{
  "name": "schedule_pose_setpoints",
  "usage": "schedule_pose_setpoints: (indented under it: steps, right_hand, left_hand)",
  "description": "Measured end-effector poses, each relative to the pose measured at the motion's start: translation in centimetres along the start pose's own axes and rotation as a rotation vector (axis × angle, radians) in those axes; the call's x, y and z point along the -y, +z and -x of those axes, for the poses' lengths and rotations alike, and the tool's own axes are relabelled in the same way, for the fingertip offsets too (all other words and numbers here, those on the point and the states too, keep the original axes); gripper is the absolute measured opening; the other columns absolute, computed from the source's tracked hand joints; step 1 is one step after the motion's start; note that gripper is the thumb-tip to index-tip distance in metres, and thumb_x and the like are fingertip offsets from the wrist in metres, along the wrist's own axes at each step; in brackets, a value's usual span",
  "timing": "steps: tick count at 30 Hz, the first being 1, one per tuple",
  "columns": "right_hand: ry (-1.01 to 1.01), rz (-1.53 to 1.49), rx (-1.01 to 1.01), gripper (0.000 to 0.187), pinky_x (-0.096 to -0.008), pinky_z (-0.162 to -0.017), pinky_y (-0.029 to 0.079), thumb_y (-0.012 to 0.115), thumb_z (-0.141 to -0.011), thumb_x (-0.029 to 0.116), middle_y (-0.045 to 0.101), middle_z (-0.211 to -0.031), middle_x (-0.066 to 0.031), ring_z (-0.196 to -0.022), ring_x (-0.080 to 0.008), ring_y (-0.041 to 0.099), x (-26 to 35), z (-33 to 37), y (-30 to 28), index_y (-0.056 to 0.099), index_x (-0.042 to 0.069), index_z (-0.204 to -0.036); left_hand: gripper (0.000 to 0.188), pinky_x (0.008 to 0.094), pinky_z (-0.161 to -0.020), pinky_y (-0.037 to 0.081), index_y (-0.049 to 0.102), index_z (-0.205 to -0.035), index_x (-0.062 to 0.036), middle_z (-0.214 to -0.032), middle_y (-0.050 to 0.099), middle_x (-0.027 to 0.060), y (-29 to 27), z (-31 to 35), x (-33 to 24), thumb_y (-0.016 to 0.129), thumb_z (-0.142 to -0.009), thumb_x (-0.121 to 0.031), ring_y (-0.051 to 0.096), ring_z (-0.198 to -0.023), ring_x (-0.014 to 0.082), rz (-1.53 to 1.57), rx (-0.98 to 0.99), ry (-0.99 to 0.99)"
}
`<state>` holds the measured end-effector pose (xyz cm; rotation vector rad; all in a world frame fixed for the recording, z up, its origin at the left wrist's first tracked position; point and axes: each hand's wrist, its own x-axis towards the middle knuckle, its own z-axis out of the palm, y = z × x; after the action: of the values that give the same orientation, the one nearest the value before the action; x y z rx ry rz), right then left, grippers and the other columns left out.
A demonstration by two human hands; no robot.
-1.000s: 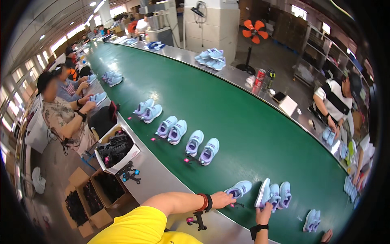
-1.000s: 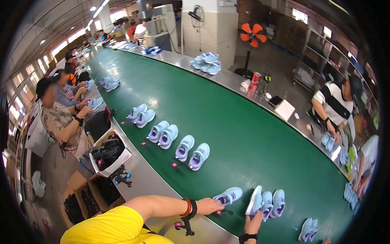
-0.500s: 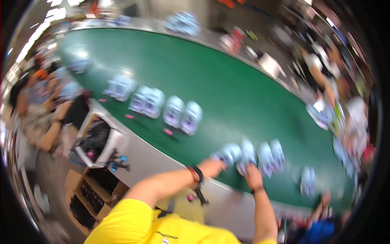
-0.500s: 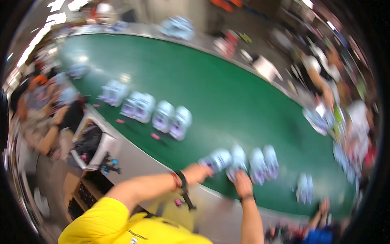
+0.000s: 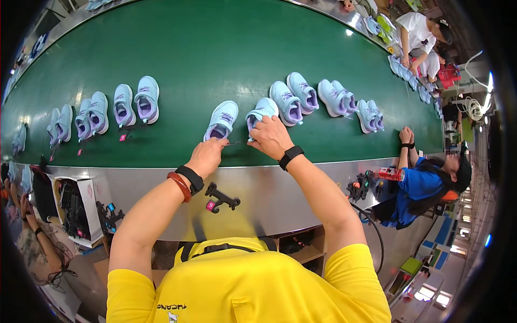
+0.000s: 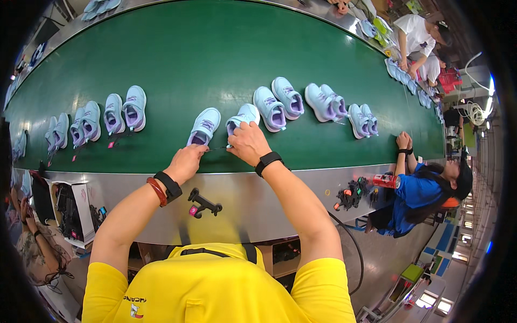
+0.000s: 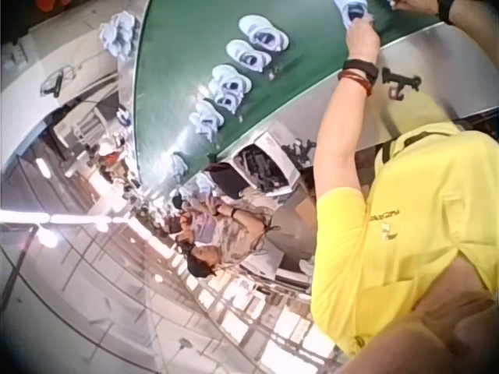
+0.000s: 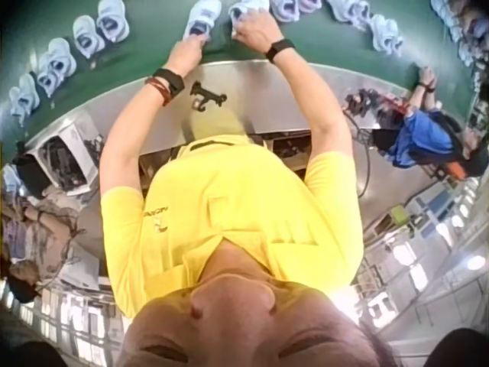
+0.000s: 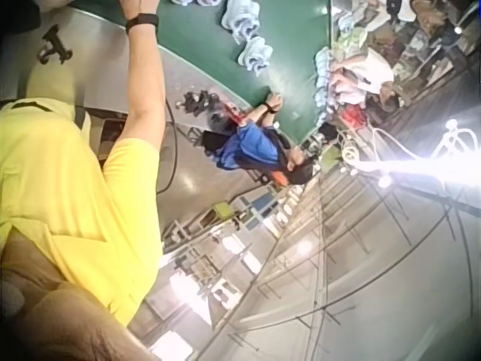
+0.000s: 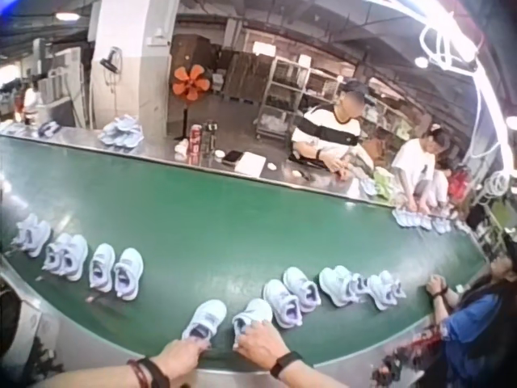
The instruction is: Pairing shoes and checking their tags on a conveyor belt.
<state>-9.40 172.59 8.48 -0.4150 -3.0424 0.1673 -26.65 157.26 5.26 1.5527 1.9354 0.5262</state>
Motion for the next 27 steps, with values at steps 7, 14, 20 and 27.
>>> schedule_pose_setpoints:
  steps: [7, 14, 20, 27]
  right_hand:
    - [0.016, 0.035, 0.074, 0.018, -0.0366, -0.074, 0.039, 0.074, -0.070, 0.030, 0.059, -0.076, -0.0010, -0.084, -0.0208, 0.052, 0.9, -0.9, 1.0, 0.066, 0.014, -0.073]
    - [0.074, -0.148, -0.190, 0.019, -0.0395, -0.072, 0.042, 0.073, -0.069, 0.023, 0.060, -0.085, -0.0035, -0.084, -0.0259, 0.054, 0.7, -2.2, 0.6, 0.061, 0.013, -0.080]
    - [0.231, -0.359, -0.301, 0.021, -0.0432, -0.081, 0.048, 0.059, -0.075, 0.006, 0.059, -0.100, -0.0145, -0.094, -0.0335, 0.056, 3.0, -1.5, 2.5, 0.060, 0.006, -0.096]
    - [0.208, -0.567, 0.047, 0.029, -0.0366, -0.077, 0.042, 0.068, -0.068, 0.020, 0.056, -0.094, -0.0116, -0.092, -0.0277, 0.053, 13.0, 5.1, 2.7, 0.060, 0.004, -0.091]
  left_hand:
    - [0.023, 0.0458, -0.073, 0.049, 0.064, -0.105, -0.0067, -0.098, 0.065, 0.0188, -0.5, 0.2, -0.4, 0.048, -0.088, -0.004, 0.061, -0.086, 0.0394, 0.004, 0.007, -0.018]
    - [0.032, 0.0394, -0.090, 0.048, 0.061, -0.111, -0.0071, -0.119, 0.057, 0.0204, -2.1, 0.9, 0.4, 0.054, -0.082, 0.004, 0.057, -0.107, 0.0392, 0.315, -0.218, 0.160]
    - [0.061, 0.0432, -0.098, 0.044, 0.053, -0.127, -0.0154, -0.147, 0.028, 0.0257, -2.8, -0.3, 1.9, 0.046, -0.074, 0.013, 0.044, -0.124, 0.0441, -0.001, 0.131, 0.073]
    - [0.052, 0.0460, -0.103, 0.035, 0.059, -0.112, -0.0013, -0.132, 0.045, 0.0227, -6.0, 1.4, 2.0, 0.045, -0.065, 0.015, 0.044, -0.120, 0.0413, -0.273, -0.329, 0.151]
